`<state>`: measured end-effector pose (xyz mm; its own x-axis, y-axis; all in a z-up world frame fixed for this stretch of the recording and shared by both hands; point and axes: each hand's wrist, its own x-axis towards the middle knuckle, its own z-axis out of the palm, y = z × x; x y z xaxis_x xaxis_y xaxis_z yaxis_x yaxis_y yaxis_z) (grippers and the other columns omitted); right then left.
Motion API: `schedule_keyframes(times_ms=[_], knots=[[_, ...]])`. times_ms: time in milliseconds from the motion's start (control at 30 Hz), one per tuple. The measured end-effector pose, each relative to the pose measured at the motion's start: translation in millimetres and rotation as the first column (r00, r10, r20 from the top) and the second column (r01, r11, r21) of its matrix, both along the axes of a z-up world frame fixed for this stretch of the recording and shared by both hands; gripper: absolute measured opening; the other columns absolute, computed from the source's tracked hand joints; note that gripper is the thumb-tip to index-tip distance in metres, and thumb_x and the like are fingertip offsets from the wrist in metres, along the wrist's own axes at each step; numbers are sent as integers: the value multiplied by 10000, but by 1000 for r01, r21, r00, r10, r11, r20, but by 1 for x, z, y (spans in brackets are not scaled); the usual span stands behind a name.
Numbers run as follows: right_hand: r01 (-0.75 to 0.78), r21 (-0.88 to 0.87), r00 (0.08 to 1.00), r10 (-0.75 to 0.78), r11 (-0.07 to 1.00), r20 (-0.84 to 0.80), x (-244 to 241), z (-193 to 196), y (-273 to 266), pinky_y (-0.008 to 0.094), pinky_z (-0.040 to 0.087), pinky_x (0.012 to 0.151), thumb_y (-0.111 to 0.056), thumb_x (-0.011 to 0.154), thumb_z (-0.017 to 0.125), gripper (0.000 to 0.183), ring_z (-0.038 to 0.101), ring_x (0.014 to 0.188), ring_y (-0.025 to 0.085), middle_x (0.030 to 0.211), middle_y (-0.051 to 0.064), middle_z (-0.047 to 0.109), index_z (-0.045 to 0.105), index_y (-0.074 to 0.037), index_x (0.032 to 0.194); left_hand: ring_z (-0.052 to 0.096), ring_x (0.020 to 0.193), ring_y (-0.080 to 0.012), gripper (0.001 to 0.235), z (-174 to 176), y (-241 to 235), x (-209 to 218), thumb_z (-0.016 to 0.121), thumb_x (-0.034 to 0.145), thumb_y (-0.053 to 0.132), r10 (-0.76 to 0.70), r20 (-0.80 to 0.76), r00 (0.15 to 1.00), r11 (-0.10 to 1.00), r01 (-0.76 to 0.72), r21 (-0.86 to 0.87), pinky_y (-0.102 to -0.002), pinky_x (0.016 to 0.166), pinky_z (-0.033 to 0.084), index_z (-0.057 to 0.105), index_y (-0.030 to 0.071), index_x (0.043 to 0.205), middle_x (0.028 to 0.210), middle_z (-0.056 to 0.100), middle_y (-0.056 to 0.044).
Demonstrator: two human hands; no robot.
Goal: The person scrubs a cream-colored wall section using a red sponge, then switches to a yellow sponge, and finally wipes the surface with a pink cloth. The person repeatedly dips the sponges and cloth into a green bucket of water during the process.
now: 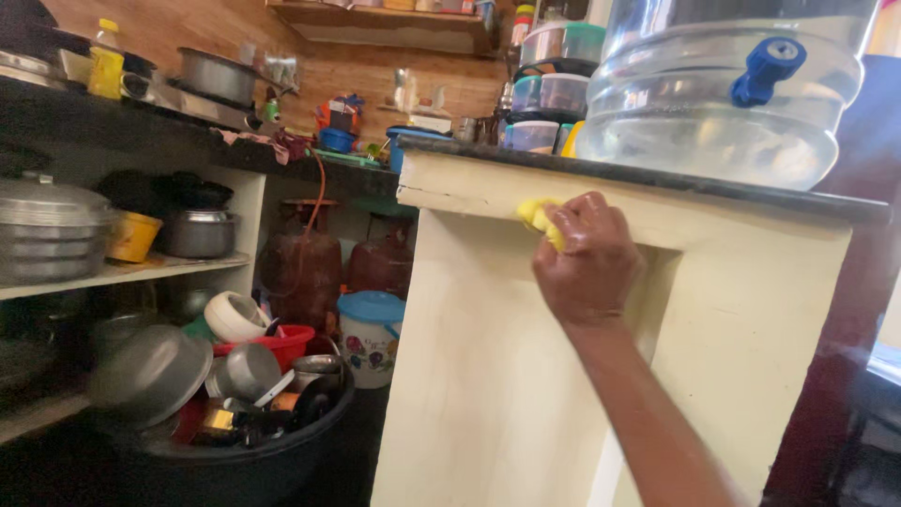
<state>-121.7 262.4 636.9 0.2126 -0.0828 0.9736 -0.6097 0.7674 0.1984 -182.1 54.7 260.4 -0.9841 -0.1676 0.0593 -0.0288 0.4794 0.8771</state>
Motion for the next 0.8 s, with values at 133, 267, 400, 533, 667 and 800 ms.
schedule_keyframes(times_ms=[133, 267, 400, 533, 667, 800], knots=[[-94, 46, 969, 102, 994, -224, -18, 35, -67, 431, 550, 795, -117, 666, 703, 222, 627, 1001, 324, 1131, 119, 652, 687, -71, 883, 746, 731, -230, 220, 21, 3, 13, 716, 866, 249, 33, -3, 999, 999, -33, -19, -377, 677, 588, 800, 107, 1013, 811, 771, -111], [-83, 220, 994, 97, 972, -54, -5, 29, -50, 417, 553, 752, -97, 689, 718, 216, 638, 959, 291, 1032, 78, 646, 716, -83, 905, 745, 718, -245, 221, 33, 21, 46, 717, 861, 242, 47, 15, 999, 999, -47, -22, -385, 663, 589, 798, 112, 1020, 809, 768, -125], [-65, 85, 998, 67, 994, -18, -1, -6, 38, 404, 550, 757, -46, 722, 692, 285, 642, 926, 284, 977, 62, 640, 760, -98, 994, 745, 704, -260, 223, 44, 47, 42, 718, 855, 235, 15, -99, 995, 997, -22, -77, -394, 649, 590, 797, 116, 1026, 806, 765, -140], [-112, -133, 981, 88, 985, -175, -16, -4, 17, 420, 549, 873, -43, 762, 706, 220, 645, 1019, 310, 999, 68, 640, 712, -105, 973, 744, 690, -275, 227, 55, 56, 54, 719, 849, 229, 114, -614, 781, 963, -240, -126, -402, 635, 592, 795, 120, 1033, 804, 763, -155], [-95, 180, 990, 111, 979, -83, -26, 13, 33, 413, 546, 771, -91, 672, 716, 224, 641, 986, 303, 1037, 107, 652, 687, -66, 893, 690, 1063, -300, 290, 214, 64, 60, 584, 975, 67, -25, -981, 195, 913, -395, -102, -418, 871, 552, 665, -5, 1244, 1247, 705, -170], [-6, 128, 984, 28, 992, -174, -27, 17, 81, 380, 567, 867, -52, 755, 705, 262, 649, 1023, 257, 1130, 13, 651, 724, -110, 1010, 421, 1559, -322, 391, 313, 61, 63, 472, 1149, 110, -217, -976, 10, 802, -568, -184, -459, 1291, 311, 544, -27, 1508, 1644, 501, -213]])
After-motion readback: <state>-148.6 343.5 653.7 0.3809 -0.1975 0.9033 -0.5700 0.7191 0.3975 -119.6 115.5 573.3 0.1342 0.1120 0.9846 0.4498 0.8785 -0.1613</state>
